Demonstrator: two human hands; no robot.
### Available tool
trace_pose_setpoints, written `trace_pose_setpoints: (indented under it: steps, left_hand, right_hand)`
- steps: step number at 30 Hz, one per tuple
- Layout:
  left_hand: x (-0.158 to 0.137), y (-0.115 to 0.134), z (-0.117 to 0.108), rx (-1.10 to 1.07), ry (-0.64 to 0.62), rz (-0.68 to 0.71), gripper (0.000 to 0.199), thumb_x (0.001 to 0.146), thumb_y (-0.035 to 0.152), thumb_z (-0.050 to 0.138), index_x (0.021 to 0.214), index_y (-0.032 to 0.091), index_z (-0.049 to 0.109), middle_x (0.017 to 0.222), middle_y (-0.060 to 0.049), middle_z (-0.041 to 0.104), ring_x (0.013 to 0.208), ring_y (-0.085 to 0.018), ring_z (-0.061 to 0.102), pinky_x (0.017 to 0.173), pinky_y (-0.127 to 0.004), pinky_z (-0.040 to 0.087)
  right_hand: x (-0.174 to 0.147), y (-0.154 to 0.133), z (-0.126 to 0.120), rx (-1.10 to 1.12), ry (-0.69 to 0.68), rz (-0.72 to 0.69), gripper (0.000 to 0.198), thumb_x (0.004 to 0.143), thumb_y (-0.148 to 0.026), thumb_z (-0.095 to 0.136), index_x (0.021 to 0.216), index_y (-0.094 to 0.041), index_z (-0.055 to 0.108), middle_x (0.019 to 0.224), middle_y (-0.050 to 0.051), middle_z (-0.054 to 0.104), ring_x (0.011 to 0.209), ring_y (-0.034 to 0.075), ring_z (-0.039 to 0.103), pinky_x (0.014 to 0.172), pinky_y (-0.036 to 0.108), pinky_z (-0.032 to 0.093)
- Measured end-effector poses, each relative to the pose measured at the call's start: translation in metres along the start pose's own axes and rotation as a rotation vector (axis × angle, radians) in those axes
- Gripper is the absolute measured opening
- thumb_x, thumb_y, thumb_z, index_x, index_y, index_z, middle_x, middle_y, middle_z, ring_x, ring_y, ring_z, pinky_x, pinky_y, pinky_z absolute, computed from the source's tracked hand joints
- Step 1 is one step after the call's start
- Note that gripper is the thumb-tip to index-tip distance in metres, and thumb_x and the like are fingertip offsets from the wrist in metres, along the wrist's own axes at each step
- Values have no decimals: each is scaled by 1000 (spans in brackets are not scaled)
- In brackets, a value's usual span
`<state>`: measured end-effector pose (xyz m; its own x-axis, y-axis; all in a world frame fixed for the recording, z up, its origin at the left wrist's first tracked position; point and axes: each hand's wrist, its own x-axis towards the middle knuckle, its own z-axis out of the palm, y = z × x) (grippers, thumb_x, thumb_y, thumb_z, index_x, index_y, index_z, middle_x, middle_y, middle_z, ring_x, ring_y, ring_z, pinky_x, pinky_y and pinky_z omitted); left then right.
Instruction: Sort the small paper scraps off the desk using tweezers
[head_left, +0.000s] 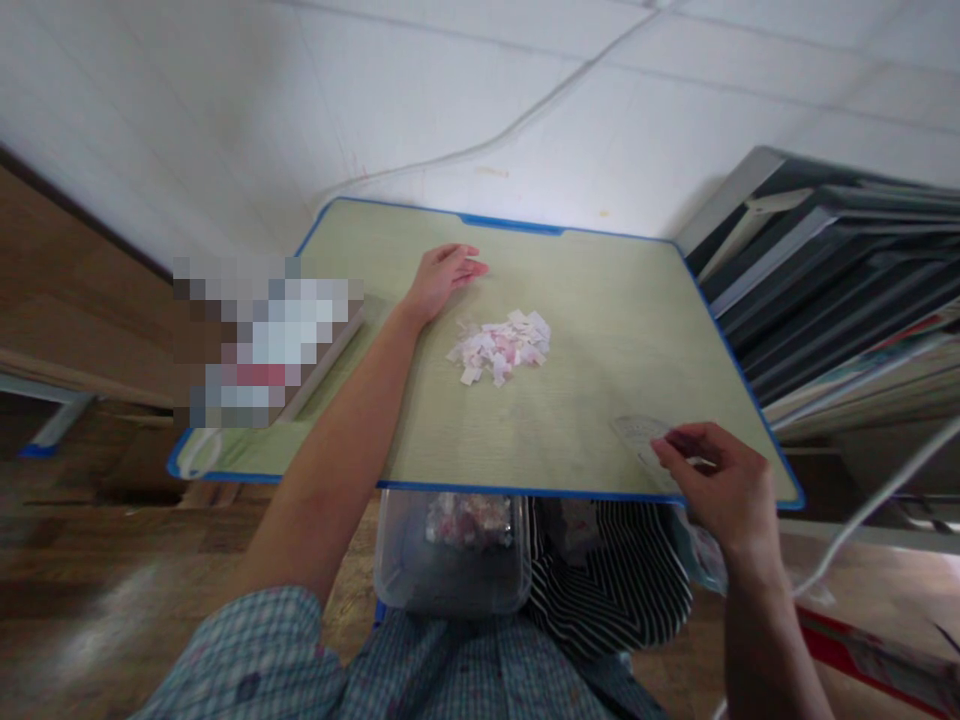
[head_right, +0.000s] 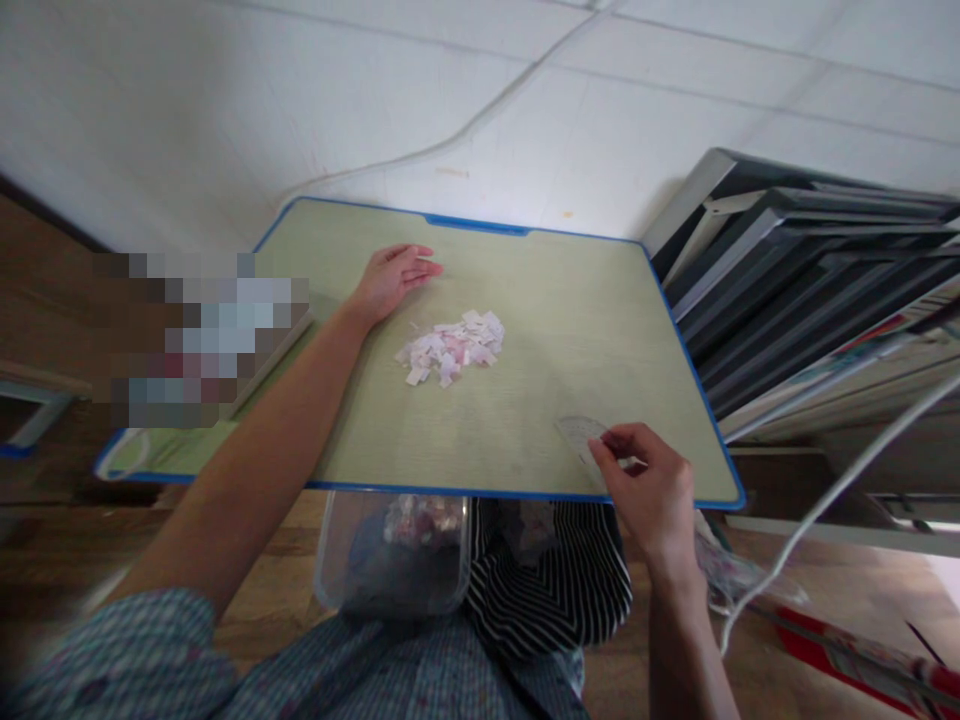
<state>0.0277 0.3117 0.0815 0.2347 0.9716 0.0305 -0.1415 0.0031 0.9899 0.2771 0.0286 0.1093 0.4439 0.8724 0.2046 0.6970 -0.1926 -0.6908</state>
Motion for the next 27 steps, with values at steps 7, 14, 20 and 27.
trace_pose_setpoints:
  steps: [7, 14, 20, 27]
  left_hand:
    - [-1, 3, 1, -9, 7, -16, 18, 89, 22, 40, 85, 16, 56, 69, -1, 67, 75, -9, 66, 79, -21, 49]
    - [-1, 5, 3, -15, 23, -31, 18, 89, 22, 40, 84, 15, 56, 68, 0, 66, 73, -9, 65, 80, -22, 49]
    - [-2, 5, 3, -28, 25, -34, 17, 89, 21, 41, 83, 15, 56, 67, 0, 66, 71, -8, 65, 78, -21, 48]
    - [-2, 4, 3, -41, 28, -32, 17, 88, 21, 42, 82, 15, 57, 67, -1, 66, 73, -9, 65, 79, -21, 48]
  right_hand:
    - [9, -11, 20, 18, -117, 124, 25, 65, -43, 61, 62, -19, 53, 43, 0, 56, 38, 14, 50, 40, 25, 36]
    - [1, -35, 53, 10, -181, 43, 22, 69, -39, 58, 62, -20, 50, 46, -1, 54, 42, 12, 48, 45, 25, 35]
    - [-3, -56, 76, 58, -252, -5, 22, 72, -36, 57, 62, -20, 47, 46, -3, 52, 41, 10, 44, 45, 23, 32]
    - [-5, -82, 97, 80, -313, -65, 20, 72, -28, 58, 59, -20, 45, 47, -4, 53, 43, 10, 46, 47, 23, 32]
